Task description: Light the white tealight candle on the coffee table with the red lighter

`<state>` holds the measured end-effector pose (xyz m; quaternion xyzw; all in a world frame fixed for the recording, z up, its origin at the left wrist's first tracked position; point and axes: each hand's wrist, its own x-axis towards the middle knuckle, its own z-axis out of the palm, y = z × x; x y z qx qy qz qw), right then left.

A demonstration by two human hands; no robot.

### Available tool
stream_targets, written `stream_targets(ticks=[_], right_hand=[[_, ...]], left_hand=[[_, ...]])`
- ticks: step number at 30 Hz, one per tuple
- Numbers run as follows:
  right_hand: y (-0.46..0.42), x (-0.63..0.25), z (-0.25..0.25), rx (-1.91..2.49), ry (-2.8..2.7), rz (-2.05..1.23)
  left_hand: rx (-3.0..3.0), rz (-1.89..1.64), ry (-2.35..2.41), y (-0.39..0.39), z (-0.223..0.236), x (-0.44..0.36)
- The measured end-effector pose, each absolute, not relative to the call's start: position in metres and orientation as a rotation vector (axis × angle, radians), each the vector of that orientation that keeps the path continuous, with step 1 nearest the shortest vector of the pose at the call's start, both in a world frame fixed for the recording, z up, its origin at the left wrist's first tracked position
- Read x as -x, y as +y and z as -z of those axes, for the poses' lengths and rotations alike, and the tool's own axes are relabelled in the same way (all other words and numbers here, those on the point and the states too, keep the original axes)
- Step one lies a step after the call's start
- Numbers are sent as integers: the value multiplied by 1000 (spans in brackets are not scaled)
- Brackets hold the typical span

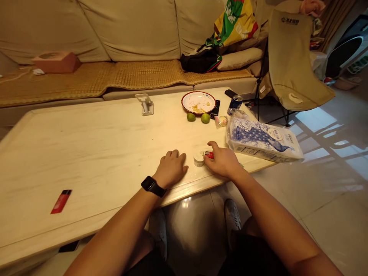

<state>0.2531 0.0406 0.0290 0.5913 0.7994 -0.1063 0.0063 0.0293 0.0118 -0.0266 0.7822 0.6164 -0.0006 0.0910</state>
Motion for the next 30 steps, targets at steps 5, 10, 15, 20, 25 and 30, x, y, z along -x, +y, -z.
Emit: stream_targets(ticks=[5,10,15,20,25,30], right_hand=[[42,-250,-31,-1841,2480,340],[42,-251,-30,-1837,2495,324],[42,-251,-27,-1870,2465,318],[41,-263,-27,-1968,2459,375],[37,-286,-23,-2047,2440,339],[33,-307,-15,-2056,2407,284]], left_hand=[[-2328,4,1838,12,26,-31],[-2316,7,1835,11,25,-31],[-2302,5,1829,12,24,-31],[-2274,8,1828,13,22,-31],[-2278,-2,1830,14,23,-31],[-2266,5,1837,15,24,-31]])
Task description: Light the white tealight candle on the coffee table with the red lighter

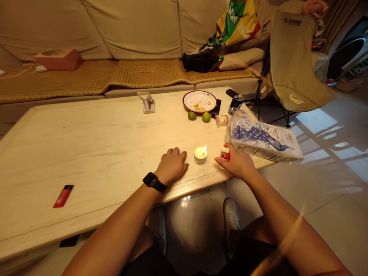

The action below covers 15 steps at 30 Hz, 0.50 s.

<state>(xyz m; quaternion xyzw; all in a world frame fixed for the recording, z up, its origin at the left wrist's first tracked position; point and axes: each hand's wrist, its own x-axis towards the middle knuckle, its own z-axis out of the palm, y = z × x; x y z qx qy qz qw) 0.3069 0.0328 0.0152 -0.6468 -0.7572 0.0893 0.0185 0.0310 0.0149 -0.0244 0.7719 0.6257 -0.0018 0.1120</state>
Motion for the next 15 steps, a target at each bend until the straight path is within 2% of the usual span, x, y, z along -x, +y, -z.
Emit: stream_targets(ticks=[15], right_hand=[[28,-310,-15,2009,-2382,-280]], left_hand=[[-2267,-3,1822,14,24,-30]])
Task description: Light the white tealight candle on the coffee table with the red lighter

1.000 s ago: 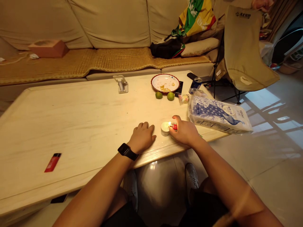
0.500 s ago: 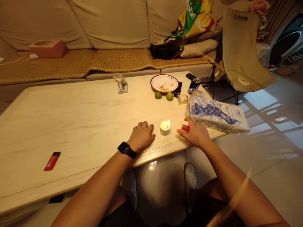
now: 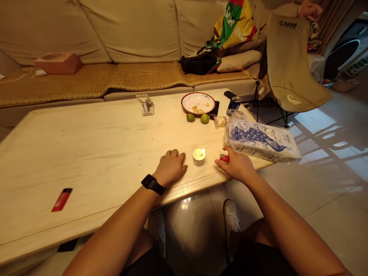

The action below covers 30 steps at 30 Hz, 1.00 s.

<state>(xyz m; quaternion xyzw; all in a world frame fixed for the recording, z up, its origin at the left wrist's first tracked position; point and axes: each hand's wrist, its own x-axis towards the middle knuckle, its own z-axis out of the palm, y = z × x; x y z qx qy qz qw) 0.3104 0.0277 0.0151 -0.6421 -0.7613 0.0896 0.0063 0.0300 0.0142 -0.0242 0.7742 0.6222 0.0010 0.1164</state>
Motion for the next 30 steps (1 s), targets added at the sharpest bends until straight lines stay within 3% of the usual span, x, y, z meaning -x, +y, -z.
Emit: stream_targets(ticks=[30], right_hand=[[36,-263,-28,1915,-2500,-319]], left_hand=[[-2296,-2,1828,12,23,-30]])
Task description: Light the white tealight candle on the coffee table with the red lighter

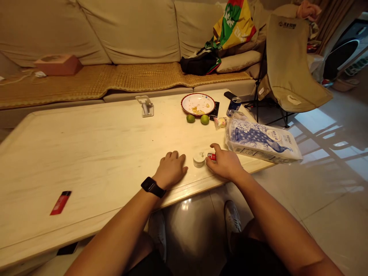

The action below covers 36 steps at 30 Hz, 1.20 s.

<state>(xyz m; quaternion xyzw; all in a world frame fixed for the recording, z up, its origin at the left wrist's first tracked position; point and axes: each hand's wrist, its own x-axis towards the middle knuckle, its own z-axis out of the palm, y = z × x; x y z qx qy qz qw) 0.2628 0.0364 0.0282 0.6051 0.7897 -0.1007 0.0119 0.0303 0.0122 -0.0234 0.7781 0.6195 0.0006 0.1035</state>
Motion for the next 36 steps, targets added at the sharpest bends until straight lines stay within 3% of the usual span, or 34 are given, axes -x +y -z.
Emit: stream_targets(ticks=[36], right_hand=[[32,-275,-28,-1897,2464,276]], left_hand=[[-2314,27,1849,13,25,-32]])
